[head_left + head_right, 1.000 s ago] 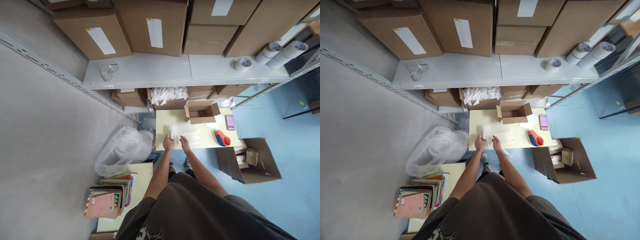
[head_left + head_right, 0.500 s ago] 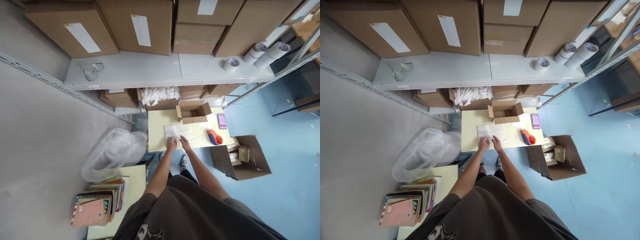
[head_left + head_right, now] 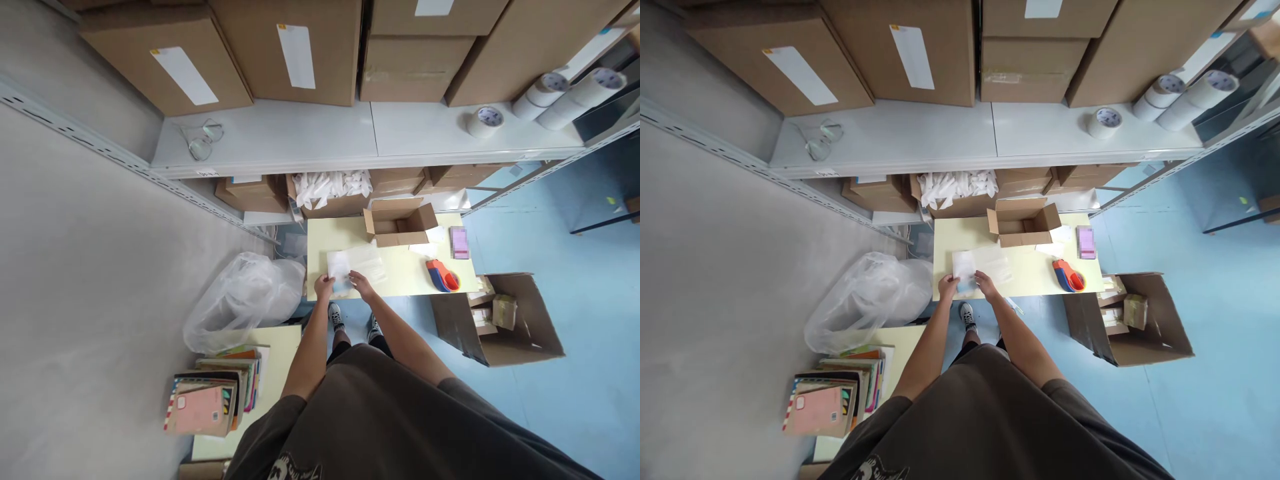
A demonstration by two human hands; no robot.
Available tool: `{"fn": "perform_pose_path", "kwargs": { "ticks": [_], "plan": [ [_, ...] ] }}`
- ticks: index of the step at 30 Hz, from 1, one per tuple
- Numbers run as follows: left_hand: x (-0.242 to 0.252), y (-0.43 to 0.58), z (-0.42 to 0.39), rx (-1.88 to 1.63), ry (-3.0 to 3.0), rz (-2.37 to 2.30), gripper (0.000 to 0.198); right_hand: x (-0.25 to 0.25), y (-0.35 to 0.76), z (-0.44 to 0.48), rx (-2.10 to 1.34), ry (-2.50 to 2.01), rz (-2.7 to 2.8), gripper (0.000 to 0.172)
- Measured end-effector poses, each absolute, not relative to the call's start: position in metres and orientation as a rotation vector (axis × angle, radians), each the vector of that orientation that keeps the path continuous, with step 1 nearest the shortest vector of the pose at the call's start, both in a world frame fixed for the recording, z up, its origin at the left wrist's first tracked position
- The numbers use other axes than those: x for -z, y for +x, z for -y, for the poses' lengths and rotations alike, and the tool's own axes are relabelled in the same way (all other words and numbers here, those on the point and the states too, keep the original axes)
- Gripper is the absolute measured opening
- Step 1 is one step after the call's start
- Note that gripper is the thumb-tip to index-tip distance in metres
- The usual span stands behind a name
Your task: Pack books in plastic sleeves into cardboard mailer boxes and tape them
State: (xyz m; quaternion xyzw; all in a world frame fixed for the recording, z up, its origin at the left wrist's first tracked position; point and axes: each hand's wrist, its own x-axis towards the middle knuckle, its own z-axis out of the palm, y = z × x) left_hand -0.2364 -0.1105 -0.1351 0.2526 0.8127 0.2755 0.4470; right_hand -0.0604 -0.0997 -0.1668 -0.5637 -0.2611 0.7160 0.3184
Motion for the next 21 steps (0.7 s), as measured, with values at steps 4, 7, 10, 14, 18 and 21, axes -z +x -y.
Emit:
{"fn": "perform_pose_path", "kwargs": {
  "ticks": [4,7,10,14,18,21],
  "plan": [
    [0.119,-0.227,0.104,-0.757,0.726,-2.033,0.025,0.171,-0.068,0.105,-1.886,-1.437,0.598,0.06],
    [0.11,-0.199,0.093,-0.665,0.894,-2.026,0.035,0.176,-0.06,0.103,-1.752,-1.546,0.755,0.064],
    [0.109,-0.16,0.079,-0.517,1.01,-2.008,0.039,0.179,-0.034,0.1,-1.449,-1.742,0.968,0.068],
    [0.117,-0.113,0.064,-0.332,1.076,-1.959,0.053,0.173,0.013,0.1,-1.283,-1.834,1.055,0.068],
    [0.124,-0.1,0.067,-0.329,1.136,-1.901,0.043,0.165,0.039,0.096,-1.376,-1.743,1.105,0.064],
    [0.129,-0.117,0.081,-0.468,1.11,-1.892,0.04,0.165,0.03,0.087,-1.512,-1.685,1.184,0.058]
  ]
}}
